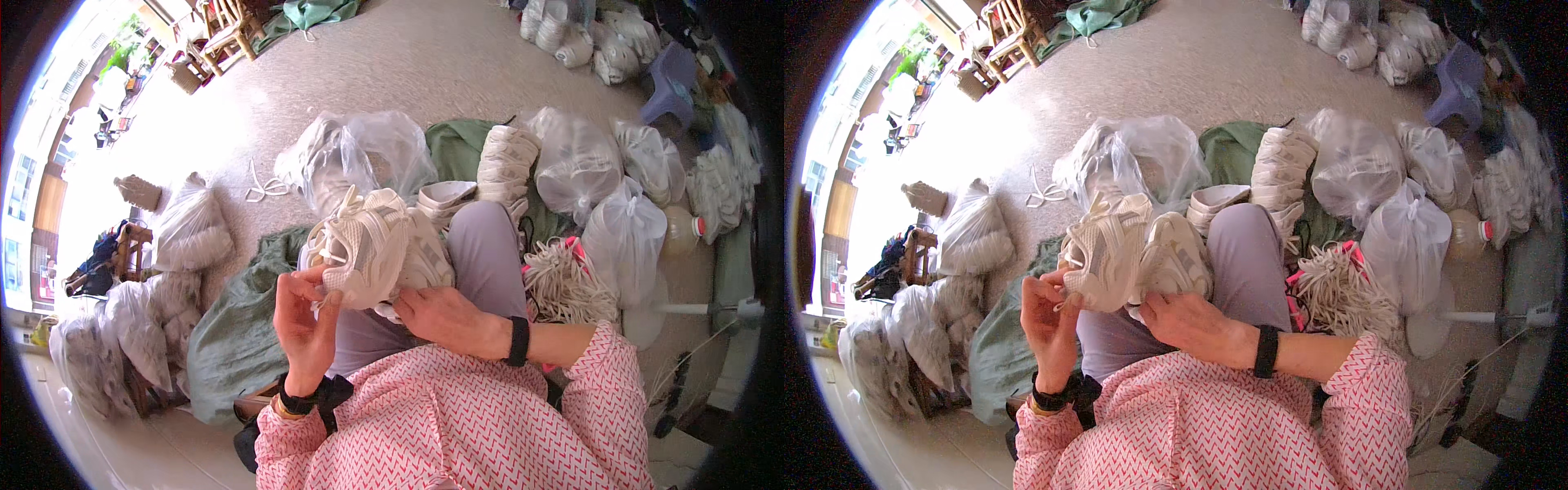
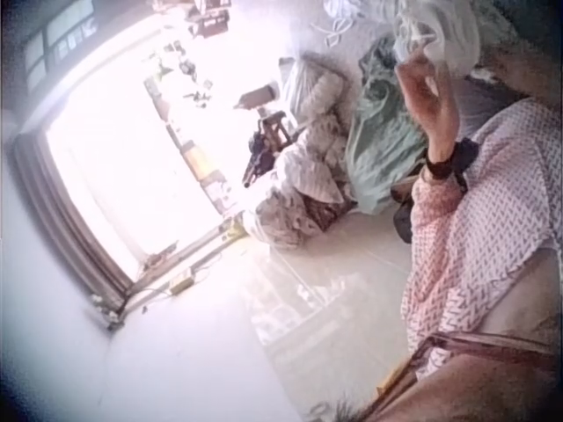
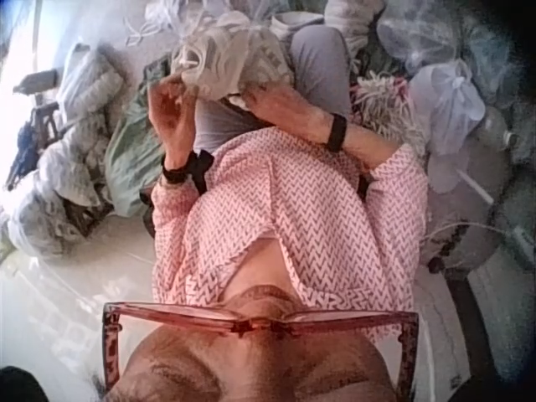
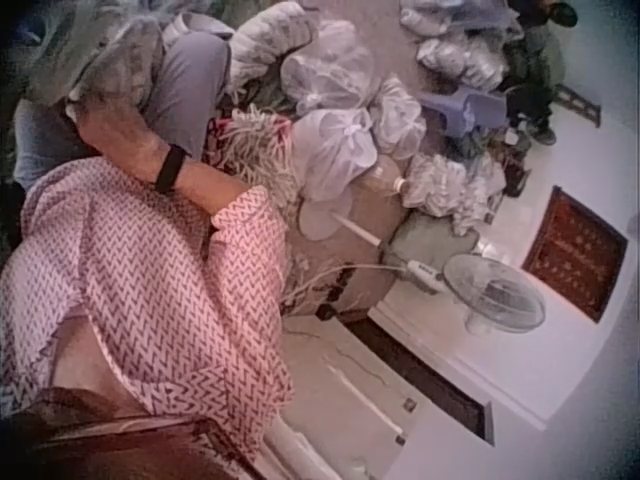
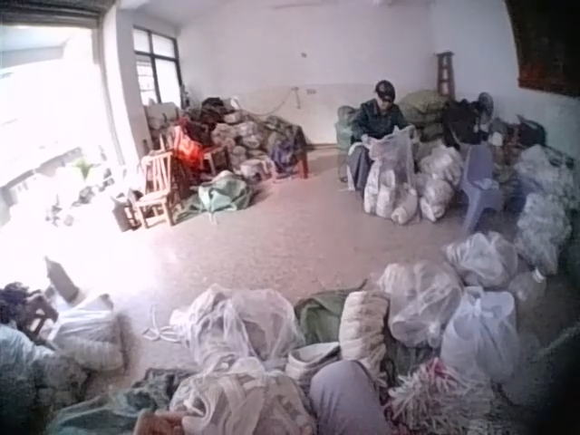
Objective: Lacing a beige shoe while seated.
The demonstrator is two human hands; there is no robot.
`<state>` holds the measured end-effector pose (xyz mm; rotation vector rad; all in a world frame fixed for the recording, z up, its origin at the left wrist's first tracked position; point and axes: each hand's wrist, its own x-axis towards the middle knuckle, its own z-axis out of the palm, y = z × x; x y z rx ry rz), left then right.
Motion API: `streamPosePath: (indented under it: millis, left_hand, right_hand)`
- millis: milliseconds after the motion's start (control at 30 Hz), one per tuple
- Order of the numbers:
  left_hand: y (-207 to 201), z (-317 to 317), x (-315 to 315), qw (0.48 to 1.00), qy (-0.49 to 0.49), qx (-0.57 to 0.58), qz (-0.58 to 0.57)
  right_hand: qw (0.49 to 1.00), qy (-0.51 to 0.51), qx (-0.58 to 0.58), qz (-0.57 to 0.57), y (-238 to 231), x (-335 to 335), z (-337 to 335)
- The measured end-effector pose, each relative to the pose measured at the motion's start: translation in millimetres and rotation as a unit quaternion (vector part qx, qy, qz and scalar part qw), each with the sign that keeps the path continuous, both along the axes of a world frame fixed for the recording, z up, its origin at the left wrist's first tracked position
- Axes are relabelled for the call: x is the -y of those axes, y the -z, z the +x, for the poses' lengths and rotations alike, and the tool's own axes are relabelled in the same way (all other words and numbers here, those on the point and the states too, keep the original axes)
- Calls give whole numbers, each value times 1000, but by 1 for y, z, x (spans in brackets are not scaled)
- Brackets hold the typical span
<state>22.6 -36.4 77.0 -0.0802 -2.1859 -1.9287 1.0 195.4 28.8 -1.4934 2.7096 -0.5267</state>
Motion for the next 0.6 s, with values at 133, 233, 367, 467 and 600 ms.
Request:
streamPosePath:
  millis: [133,233,367,467,600]
  left_hand:
    - [0,-11,1,999,-9,-5,42]
    - [4,-17,5,998,-8,5,62]
    - [7,-26,4,995,-9,1,98]
    - [12,-32,4,993,-7,-3,117]
    - [16,-37,3,993,-2,-20,117]
  right_hand:
    - [998,15,62,-8,-19,-7,-4]
    - [991,83,94,-53,-20,-24,-1]
    - [966,96,130,-202,-23,-51,-13]
    - [902,185,309,-239,-44,-75,-20]
    - [771,282,433,-371,-52,-133,-37]
